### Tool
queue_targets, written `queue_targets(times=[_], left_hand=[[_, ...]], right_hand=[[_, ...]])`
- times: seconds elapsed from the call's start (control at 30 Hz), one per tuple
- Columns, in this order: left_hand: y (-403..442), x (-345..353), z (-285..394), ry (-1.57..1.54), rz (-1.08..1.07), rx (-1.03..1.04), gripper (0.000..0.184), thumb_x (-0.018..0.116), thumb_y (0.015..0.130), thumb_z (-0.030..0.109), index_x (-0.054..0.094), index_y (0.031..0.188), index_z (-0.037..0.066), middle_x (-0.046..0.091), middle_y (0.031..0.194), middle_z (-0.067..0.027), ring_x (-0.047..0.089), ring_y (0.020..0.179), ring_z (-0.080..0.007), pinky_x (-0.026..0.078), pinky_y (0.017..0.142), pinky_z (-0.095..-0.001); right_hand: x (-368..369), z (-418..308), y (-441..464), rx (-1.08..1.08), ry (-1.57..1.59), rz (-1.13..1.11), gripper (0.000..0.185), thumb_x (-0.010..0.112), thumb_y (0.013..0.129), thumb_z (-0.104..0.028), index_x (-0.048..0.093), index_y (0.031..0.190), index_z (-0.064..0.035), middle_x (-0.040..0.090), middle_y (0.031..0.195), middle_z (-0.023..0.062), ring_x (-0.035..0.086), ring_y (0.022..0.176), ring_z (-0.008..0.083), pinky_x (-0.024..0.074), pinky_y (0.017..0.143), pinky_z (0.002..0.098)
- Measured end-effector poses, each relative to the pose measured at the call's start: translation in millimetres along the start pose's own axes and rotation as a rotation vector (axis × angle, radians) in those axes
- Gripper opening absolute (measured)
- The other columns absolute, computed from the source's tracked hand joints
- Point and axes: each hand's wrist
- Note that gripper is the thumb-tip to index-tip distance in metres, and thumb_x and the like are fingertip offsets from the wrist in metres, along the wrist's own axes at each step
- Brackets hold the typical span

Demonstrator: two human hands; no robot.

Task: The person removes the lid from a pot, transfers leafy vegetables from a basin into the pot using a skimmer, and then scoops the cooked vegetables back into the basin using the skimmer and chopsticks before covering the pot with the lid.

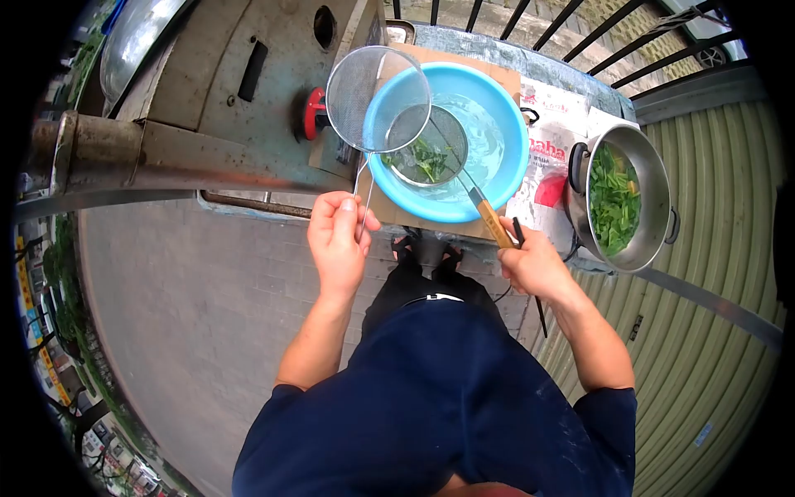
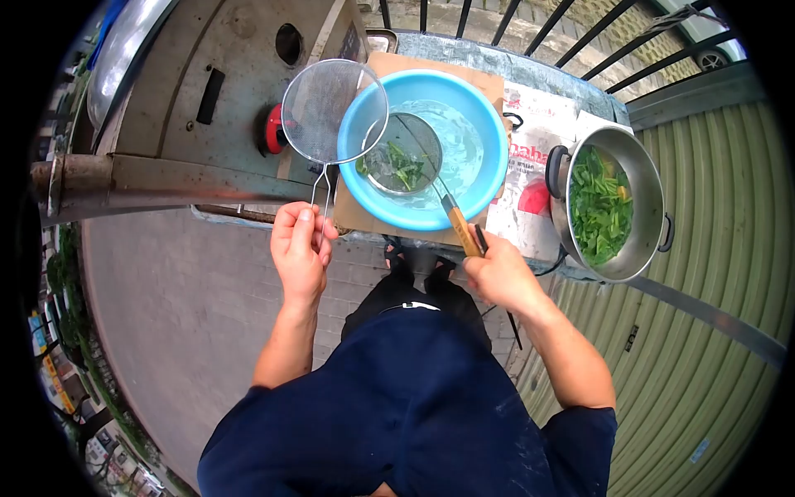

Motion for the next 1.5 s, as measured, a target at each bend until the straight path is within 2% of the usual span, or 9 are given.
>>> queue_targets(times=[0.1, 0.3, 0.37, 0.47, 0.57, 0.77, 1.03, 1.2, 1.5], left_hand=[[-3, -2, -1, 0.009, 0.002, -0.009, 0.013, 0.052, 0.113, 0.017, 0.057, 0.11, 0.005, 0.068, 0.077, -0.009, 0.041, 0.048, -0.0036, 0.033, 0.044, -0.0212], [-14, -9, -4, 0.102, 0.082, 0.047, 0.013, 0.051, 0.113, 0.015, 0.059, 0.108, 0.005, 0.067, 0.077, -0.0087, 0.041, 0.046, -0.0048, 0.031, 0.041, -0.0212], [-19, -11, -6, 0.119, 0.114, 0.086, 0.013, 0.051, 0.112, 0.015, 0.058, 0.108, 0.005, 0.066, 0.079, -0.0083, 0.042, 0.049, -0.0044, 0.032, 0.042, -0.0209], [-26, -13, -8, 0.138, 0.146, 0.109, 0.012, 0.051, 0.112, 0.014, 0.058, 0.109, 0.005, 0.066, 0.08, -0.0085, 0.042, 0.05, -0.0042, 0.032, 0.043, -0.0205], [-33, -12, -7, 0.146, 0.156, 0.089, 0.009, 0.054, 0.112, 0.015, 0.056, 0.111, 0.006, 0.067, 0.079, -0.0056, 0.039, 0.052, -0.0015, 0.031, 0.046, -0.02], [-41, -24, -20, 0.298, 0.242, 0.095, 0.01, 0.055, 0.111, 0.014, 0.058, 0.112, 0.004, 0.068, 0.081, -0.0045, 0.048, 0.058, -0.0036, 0.038, 0.053, -0.0215], [-73, -25, -15, 0.911, 0.287, 0.262, 0.013, 0.058, 0.109, 0.014, 0.064, 0.11, 0.002, 0.069, 0.084, -0.0042, 0.058, 0.068, -0.009, 0.048, 0.062, -0.0284], [-76, -30, -31, 1.163, 0.3, 0.324, 0.014, 0.064, 0.105, 0.017, 0.069, 0.11, 0.006, 0.074, 0.096, -0.0137, 0.072, 0.08, -0.0346, 0.057, 0.071, -0.0438], [-46, -20, -73, 1.253, 0.213, 0.311, 0.016, 0.061, 0.107, 0.021, 0.07, 0.112, 0.008, 0.074, 0.098, -0.0158, 0.072, 0.087, -0.0381, 0.056, 0.078, -0.0476]], right_hand=[[-26, -2, 6, 0.169, 0.336, -0.121, 0.071, 0.056, 0.092, -0.002, 0.042, 0.161, -0.0002, 0.058, 0.068, 0.0058, 0.042, 0.038, 0.0098, 0.0297, 0.034, 0.0277], [-33, 8, 25, 0.1, 0.332, -0.039, 0.061, 0.054, 0.093, -0.003, 0.05, 0.153, -0.0014, 0.059, 0.069, 0.0077, 0.041, 0.038, 0.0101, 0.0277, 0.035, 0.0301], [-26, 7, 27, 0.097, 0.213, 0.008, 0.061, 0.055, 0.092, -0.004, 0.05, 0.153, 0.0003, 0.062, 0.071, 0.0105, 0.052, 0.045, 0.0132, 0.0389, 0.042, 0.0327], [-13, 22, 42, -0.215, -0.192, 0.192, 0.064, 0.058, 0.091, -0.008, 0.047, 0.153, 0.0048, 0.073, 0.083, 0.0284, 0.074, 0.079, 0.042, 0.0577, 0.076, 0.0515], [8, 29, 46, -0.38, -0.551, 0.3, 0.067, 0.058, 0.091, -0.008, 0.042, 0.154, 0.0065, 0.072, 0.088, 0.0356, 0.071, 0.086, 0.0546, 0.0551, 0.084, 0.0602], [21, 35, 21, -0.31, -0.507, 0.161, 0.068, 0.058, 0.091, -0.008, 0.039, 0.154, 0.0079, 0.07, 0.09, 0.0387, 0.068, 0.089, 0.0583, 0.0526, 0.088, 0.0629], [-22, 8, 3, 0.077, 0.088, -0.112, 0.043, 0.055, 0.093, -0.006, 0.066, 0.135, -0.0062, 0.061, 0.071, 0.0056, 0.053, 0.052, 0.0127, 0.0444, 0.048, 0.0308], [-35, 0, 3, 0.079, 0.142, -0.116, 0.05, 0.056, 0.093, -0.002, 0.061, 0.143, -0.0067, 0.058, 0.068, 0.0052, 0.047, 0.042, 0.0118, 0.0348, 0.039, 0.0306], [-48, 19, 2, 0.062, 0.362, -0.203, 0.063, 0.057, 0.094, -0.003, 0.049, 0.156, 0.0004, 0.059, 0.07, 0.007, 0.043, 0.04, 0.0108, 0.028, 0.035, 0.0286]])
Point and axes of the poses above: each hand's wrist, its own y-axis towards the middle knuckle, its own x-axis out of the palm, z = x × y
